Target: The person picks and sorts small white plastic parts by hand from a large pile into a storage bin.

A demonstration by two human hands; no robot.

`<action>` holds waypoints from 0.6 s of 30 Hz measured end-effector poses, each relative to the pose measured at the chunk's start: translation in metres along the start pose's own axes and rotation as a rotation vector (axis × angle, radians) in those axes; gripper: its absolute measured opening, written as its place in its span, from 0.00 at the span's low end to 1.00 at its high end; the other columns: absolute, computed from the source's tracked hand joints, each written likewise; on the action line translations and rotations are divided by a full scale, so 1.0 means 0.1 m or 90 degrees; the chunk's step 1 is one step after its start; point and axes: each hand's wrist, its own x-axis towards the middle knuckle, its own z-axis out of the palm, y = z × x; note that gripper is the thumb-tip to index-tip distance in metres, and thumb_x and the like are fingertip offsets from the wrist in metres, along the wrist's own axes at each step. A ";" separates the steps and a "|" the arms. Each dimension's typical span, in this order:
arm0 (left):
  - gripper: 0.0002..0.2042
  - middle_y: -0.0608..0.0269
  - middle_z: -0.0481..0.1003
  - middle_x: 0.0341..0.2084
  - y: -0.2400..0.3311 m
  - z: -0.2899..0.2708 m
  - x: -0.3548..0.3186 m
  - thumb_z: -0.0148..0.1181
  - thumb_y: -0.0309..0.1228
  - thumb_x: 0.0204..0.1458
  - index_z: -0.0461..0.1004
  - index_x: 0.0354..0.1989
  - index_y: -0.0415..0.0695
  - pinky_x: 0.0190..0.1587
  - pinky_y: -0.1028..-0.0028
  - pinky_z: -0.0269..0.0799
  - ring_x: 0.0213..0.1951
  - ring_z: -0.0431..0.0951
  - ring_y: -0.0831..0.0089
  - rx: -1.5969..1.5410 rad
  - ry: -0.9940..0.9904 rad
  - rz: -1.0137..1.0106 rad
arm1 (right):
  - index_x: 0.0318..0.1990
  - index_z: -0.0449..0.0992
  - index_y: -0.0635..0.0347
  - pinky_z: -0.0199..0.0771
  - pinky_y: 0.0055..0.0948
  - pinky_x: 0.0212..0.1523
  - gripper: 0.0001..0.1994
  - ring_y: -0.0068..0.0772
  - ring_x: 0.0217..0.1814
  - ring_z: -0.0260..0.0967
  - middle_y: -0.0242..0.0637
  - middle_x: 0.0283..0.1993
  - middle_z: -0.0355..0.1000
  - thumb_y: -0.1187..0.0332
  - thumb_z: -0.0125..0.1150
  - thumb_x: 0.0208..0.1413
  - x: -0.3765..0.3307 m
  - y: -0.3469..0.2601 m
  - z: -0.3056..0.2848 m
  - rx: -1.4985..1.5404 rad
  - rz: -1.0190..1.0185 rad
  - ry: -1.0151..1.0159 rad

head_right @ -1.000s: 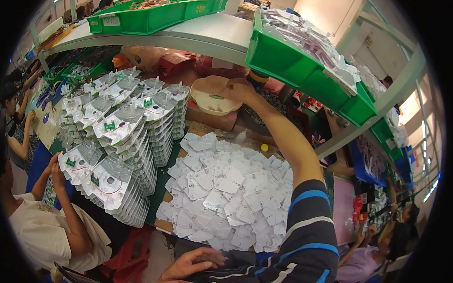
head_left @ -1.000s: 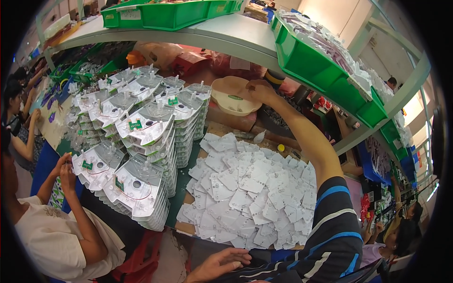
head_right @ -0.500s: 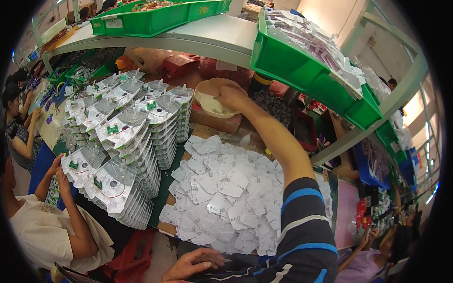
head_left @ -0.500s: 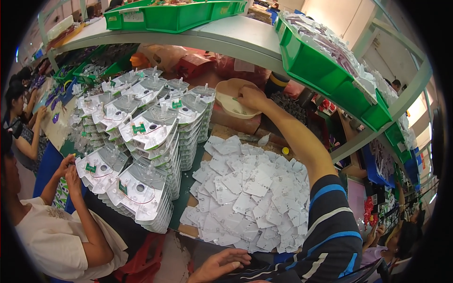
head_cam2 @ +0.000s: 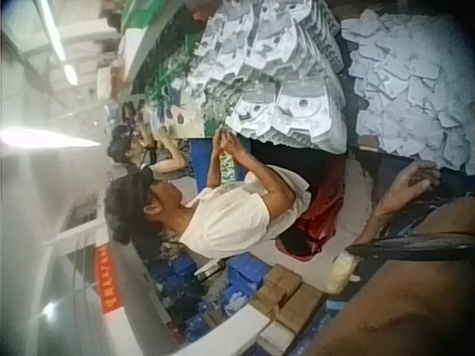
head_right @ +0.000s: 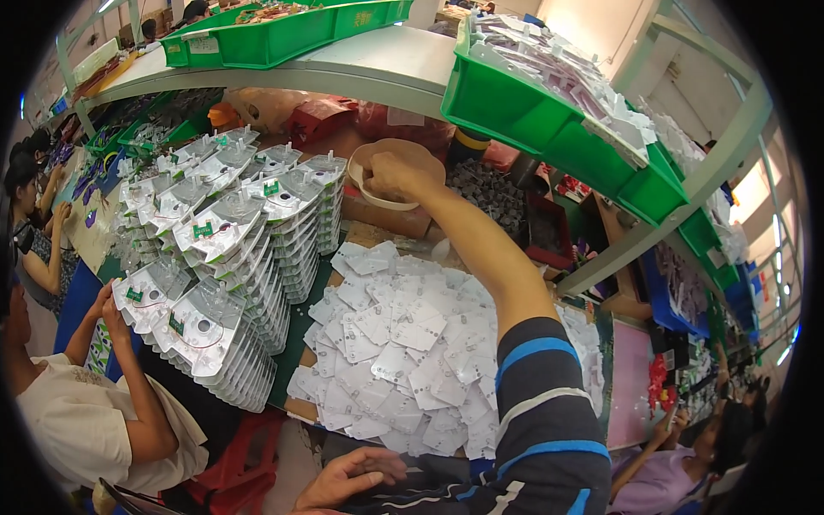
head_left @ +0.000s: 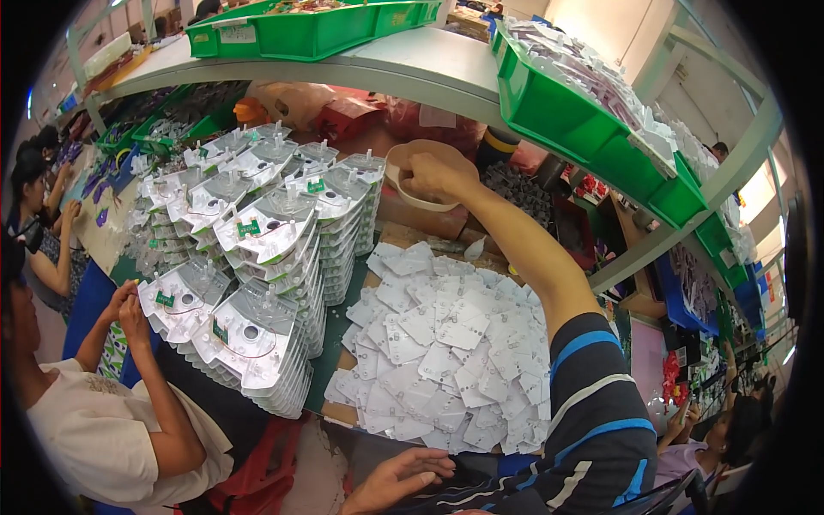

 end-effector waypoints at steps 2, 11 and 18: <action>0.19 0.55 0.73 0.50 -0.09 0.01 0.00 0.54 0.25 0.60 0.64 0.59 0.37 0.54 0.68 0.69 0.53 0.74 0.65 -0.002 0.028 0.063 | 0.40 0.80 0.59 0.71 0.38 0.49 0.15 0.45 0.44 0.73 0.47 0.41 0.76 0.60 0.57 0.51 -0.27 -0.14 -0.21 0.008 -0.011 -0.027; 0.19 0.55 0.73 0.50 -0.11 0.06 0.06 0.54 0.27 0.60 0.65 0.59 0.38 0.54 0.68 0.69 0.54 0.74 0.66 0.017 -0.015 0.054 | 0.48 0.79 0.52 0.72 0.34 0.49 0.20 0.41 0.46 0.74 0.44 0.40 0.78 0.62 0.62 0.45 -0.32 0.60 0.04 0.116 -0.121 0.037; 0.20 0.48 0.69 0.56 -0.01 0.12 0.01 0.49 0.28 0.64 0.59 0.63 0.34 0.60 0.67 0.65 0.58 0.71 0.63 0.018 -0.004 -0.025 | 0.46 0.78 0.58 0.74 0.32 0.43 0.20 0.40 0.42 0.75 0.43 0.38 0.78 0.68 0.65 0.41 -0.30 0.30 -0.04 0.084 0.019 -0.070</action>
